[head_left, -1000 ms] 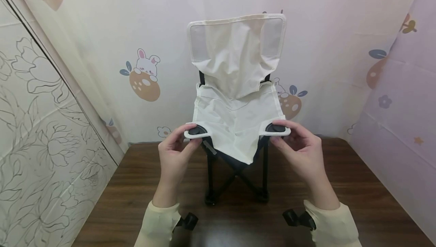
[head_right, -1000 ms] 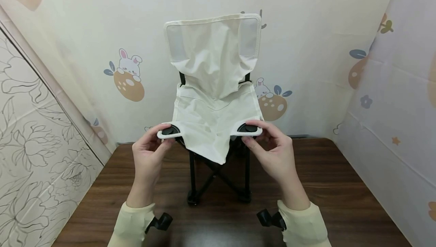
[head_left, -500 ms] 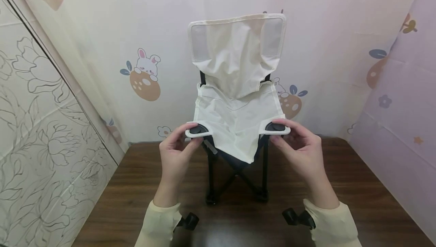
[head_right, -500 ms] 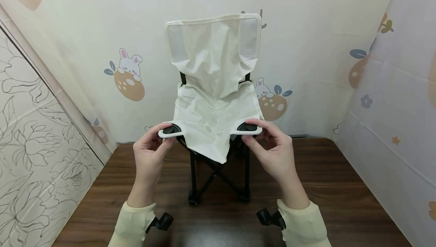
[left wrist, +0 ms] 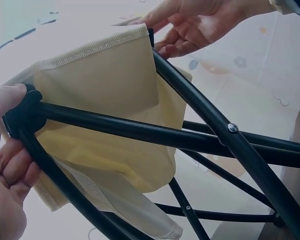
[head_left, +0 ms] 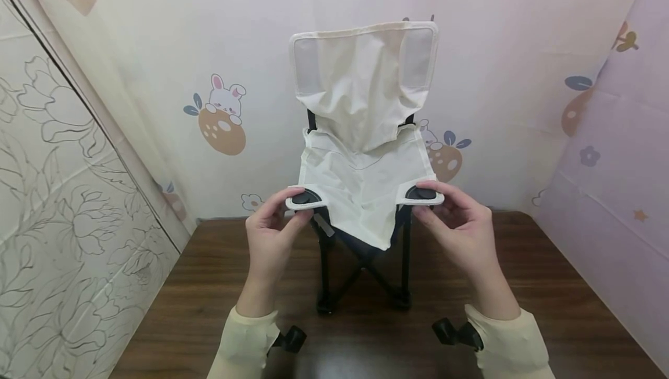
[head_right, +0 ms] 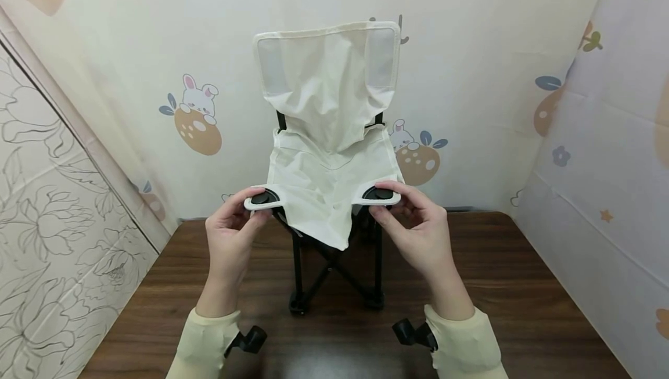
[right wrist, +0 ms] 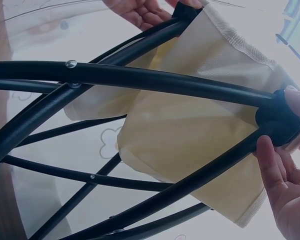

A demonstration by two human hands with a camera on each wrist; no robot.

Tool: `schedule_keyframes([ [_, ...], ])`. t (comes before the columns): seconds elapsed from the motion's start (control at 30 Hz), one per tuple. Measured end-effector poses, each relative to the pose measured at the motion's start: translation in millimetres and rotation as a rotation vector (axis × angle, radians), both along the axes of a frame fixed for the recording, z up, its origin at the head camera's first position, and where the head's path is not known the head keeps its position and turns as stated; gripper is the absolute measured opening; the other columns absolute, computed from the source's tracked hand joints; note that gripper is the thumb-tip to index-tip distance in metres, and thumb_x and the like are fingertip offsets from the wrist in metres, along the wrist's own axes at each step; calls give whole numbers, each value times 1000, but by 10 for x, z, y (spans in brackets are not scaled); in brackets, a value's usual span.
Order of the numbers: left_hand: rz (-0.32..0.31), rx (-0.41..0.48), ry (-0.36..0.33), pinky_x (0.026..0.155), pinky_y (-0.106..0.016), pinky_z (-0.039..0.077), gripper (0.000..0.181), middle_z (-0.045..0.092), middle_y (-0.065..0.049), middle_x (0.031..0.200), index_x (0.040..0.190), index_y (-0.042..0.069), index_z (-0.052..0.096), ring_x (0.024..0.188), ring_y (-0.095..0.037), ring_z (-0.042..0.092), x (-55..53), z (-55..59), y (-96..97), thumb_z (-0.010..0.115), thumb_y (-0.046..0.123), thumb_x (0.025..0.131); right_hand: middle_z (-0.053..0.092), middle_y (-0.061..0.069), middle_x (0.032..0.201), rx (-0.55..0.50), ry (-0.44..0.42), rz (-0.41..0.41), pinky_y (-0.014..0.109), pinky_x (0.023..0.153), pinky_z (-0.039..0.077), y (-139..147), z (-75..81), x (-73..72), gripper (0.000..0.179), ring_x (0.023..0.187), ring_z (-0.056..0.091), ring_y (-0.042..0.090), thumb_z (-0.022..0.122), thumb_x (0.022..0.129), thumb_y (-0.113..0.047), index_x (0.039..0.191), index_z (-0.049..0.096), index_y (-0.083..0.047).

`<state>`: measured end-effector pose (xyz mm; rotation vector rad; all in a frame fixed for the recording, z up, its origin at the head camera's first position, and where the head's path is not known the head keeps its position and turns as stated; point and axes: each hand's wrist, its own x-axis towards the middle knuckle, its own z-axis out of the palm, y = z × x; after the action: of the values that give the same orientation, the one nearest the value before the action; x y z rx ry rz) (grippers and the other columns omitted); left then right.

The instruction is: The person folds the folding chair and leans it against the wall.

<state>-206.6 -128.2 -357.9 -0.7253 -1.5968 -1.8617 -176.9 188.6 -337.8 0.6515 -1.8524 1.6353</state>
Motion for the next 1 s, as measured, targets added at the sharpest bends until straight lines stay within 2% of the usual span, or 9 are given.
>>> schedule_keyframes([
  [0.5,-21,9,20,92,-34,63,33,76,-17,119,125,-6,74,107,-24,72,17,37,45,80,-9,93,76,6,116,-8,5,16,19,83,60,-8,26,-1,41,93,72,14,79,92,15,132,71,7],
  [0.8,-30,11,18,93,-35,63,32,76,-18,121,126,-6,74,109,-25,73,26,43,66,80,-8,94,76,5,117,-16,1,19,19,87,60,-14,32,3,41,95,71,14,78,92,15,132,71,7],
  [1.0,-22,9,19,93,-35,63,33,76,-18,121,125,-6,74,110,-25,73,24,44,73,80,-9,93,76,7,116,-34,11,43,18,82,59,-26,38,-5,40,93,71,14,78,92,15,131,71,8],
])
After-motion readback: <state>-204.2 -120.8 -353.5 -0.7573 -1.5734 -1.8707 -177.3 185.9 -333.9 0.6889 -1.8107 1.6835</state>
